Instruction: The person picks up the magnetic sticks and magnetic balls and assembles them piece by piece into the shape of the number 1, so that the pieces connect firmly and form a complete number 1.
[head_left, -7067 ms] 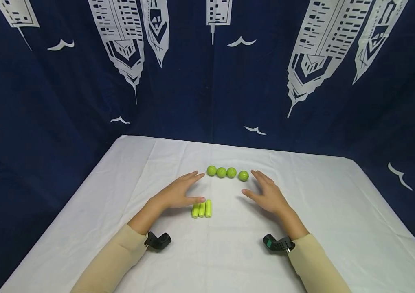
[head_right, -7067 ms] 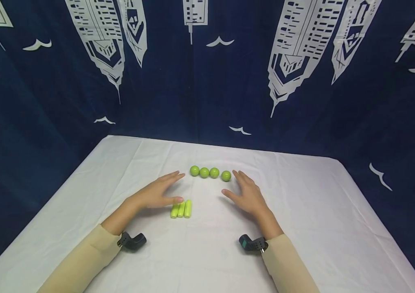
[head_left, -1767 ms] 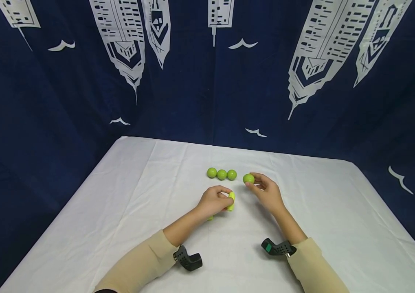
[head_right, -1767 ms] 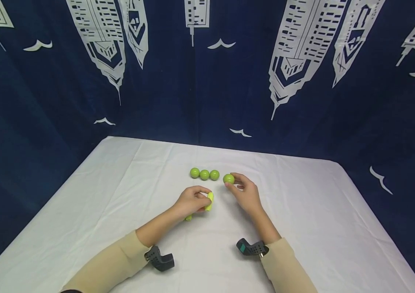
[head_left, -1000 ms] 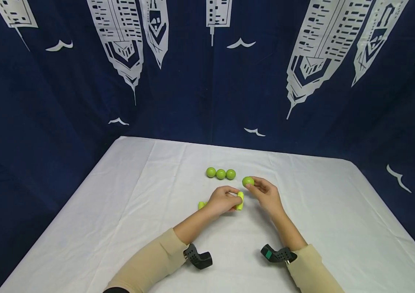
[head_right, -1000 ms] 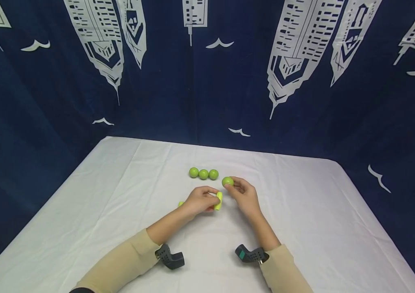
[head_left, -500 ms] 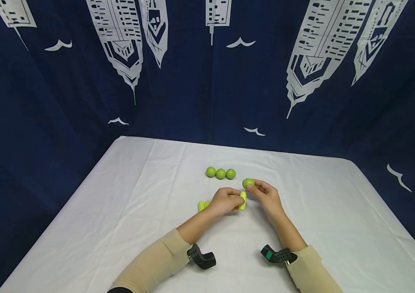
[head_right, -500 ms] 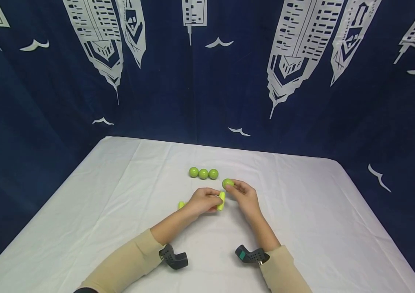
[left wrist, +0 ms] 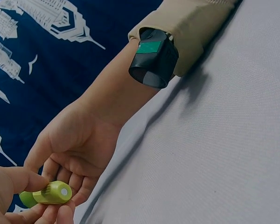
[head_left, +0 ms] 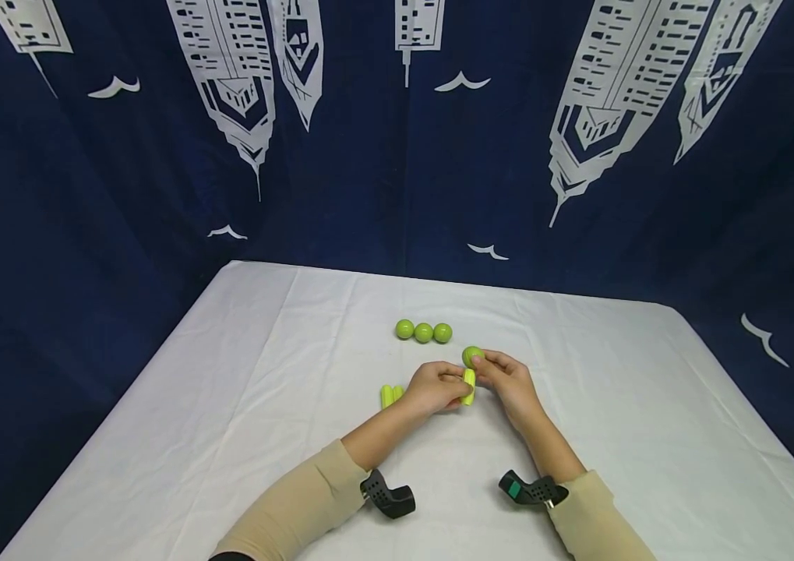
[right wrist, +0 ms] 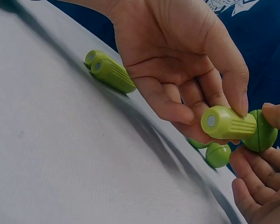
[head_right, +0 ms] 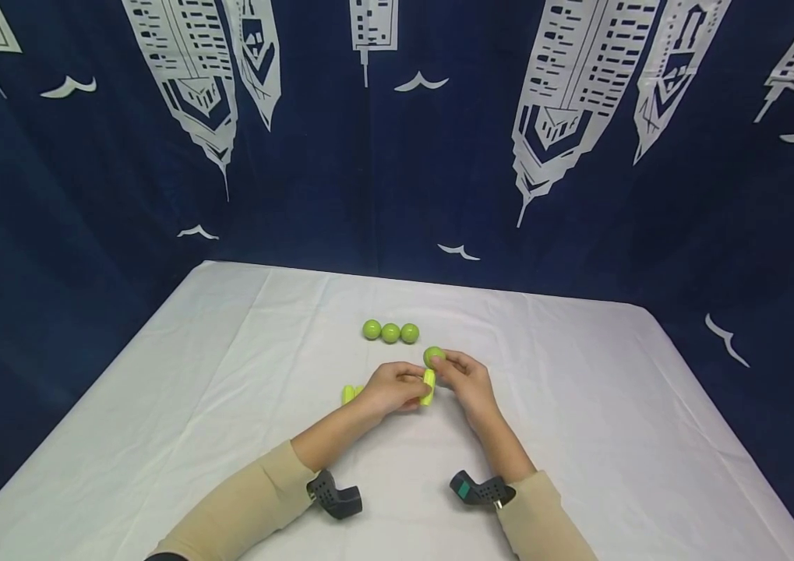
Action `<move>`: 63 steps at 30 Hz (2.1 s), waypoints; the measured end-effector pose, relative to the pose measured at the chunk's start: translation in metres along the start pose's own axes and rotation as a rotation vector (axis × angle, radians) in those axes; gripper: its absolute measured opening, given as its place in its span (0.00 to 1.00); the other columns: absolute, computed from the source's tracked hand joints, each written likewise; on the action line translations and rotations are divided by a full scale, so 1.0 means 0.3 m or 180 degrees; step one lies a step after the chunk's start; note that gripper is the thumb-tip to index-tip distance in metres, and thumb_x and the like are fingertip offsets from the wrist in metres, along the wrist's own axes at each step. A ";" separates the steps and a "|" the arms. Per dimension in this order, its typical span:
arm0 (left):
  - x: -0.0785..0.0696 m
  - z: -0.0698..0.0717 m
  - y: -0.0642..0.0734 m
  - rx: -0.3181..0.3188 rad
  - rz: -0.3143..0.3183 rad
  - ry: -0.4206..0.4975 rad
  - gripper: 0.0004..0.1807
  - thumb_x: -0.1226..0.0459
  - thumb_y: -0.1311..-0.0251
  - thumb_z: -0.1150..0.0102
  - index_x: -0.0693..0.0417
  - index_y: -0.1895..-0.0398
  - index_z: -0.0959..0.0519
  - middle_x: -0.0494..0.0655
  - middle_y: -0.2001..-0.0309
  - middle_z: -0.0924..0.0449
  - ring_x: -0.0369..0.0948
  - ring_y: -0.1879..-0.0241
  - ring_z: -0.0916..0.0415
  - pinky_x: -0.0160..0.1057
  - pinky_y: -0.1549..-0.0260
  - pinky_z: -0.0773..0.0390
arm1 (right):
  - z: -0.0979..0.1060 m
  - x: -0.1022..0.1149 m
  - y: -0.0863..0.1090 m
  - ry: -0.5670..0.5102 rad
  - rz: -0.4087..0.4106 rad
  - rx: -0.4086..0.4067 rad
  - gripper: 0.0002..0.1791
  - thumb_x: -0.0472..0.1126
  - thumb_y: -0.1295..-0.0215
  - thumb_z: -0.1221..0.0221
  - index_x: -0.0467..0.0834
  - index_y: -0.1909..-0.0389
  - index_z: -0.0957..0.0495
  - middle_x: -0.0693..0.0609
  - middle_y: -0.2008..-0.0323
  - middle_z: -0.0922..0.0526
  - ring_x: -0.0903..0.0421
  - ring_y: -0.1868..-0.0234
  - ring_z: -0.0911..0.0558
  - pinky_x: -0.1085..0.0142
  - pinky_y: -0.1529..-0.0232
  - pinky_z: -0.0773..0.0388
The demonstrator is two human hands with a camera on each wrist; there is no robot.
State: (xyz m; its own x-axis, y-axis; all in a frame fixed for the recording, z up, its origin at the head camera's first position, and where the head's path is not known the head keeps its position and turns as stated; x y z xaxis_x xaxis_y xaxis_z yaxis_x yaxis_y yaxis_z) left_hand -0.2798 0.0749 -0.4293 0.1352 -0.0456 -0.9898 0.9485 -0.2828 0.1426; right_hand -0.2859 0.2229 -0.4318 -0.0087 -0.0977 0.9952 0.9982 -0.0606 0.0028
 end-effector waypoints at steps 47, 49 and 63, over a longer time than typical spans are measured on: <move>0.015 -0.003 -0.011 -0.0039 0.0090 0.0024 0.15 0.73 0.48 0.37 0.67 0.55 0.19 0.48 0.67 0.16 0.34 0.76 0.25 0.31 0.74 0.19 | -0.008 -0.022 0.003 -0.0133 -0.0121 0.0178 0.26 0.42 0.30 0.43 0.24 0.43 0.30 0.50 0.61 0.19 0.62 0.65 0.19 0.71 0.59 0.20; 0.018 -0.001 -0.016 -0.0050 0.0105 0.0041 0.14 0.73 0.48 0.37 0.67 0.56 0.19 0.47 0.68 0.17 0.34 0.76 0.25 0.31 0.74 0.20 | -0.008 -0.023 0.005 -0.0163 -0.0151 0.0221 0.27 0.43 0.29 0.43 0.24 0.43 0.31 0.50 0.63 0.19 0.61 0.65 0.18 0.70 0.59 0.20; -0.011 0.000 -0.039 -0.0154 -0.0085 -0.0066 0.13 0.74 0.47 0.37 0.69 0.57 0.20 0.48 0.70 0.18 0.34 0.79 0.26 0.28 0.77 0.22 | -0.009 -0.020 0.014 -0.0187 -0.0332 0.0363 0.22 0.42 0.30 0.44 0.23 0.53 0.26 0.51 0.74 0.19 0.61 0.75 0.19 0.70 0.70 0.19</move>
State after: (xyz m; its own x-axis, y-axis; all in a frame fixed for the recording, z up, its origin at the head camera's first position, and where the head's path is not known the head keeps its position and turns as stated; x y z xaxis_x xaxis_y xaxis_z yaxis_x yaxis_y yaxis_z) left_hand -0.2913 0.0783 -0.4278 0.1041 -0.0587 -0.9928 0.9645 -0.2376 0.1151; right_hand -0.2817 0.2206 -0.4380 -0.1124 -0.0382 0.9929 0.9924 0.0460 0.1141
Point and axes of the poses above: each hand's wrist, its own y-axis away from the middle knuckle, its own z-axis out of the back of the hand, x = y × z, the point moved 5 cm from there along -y, towards the middle knuckle
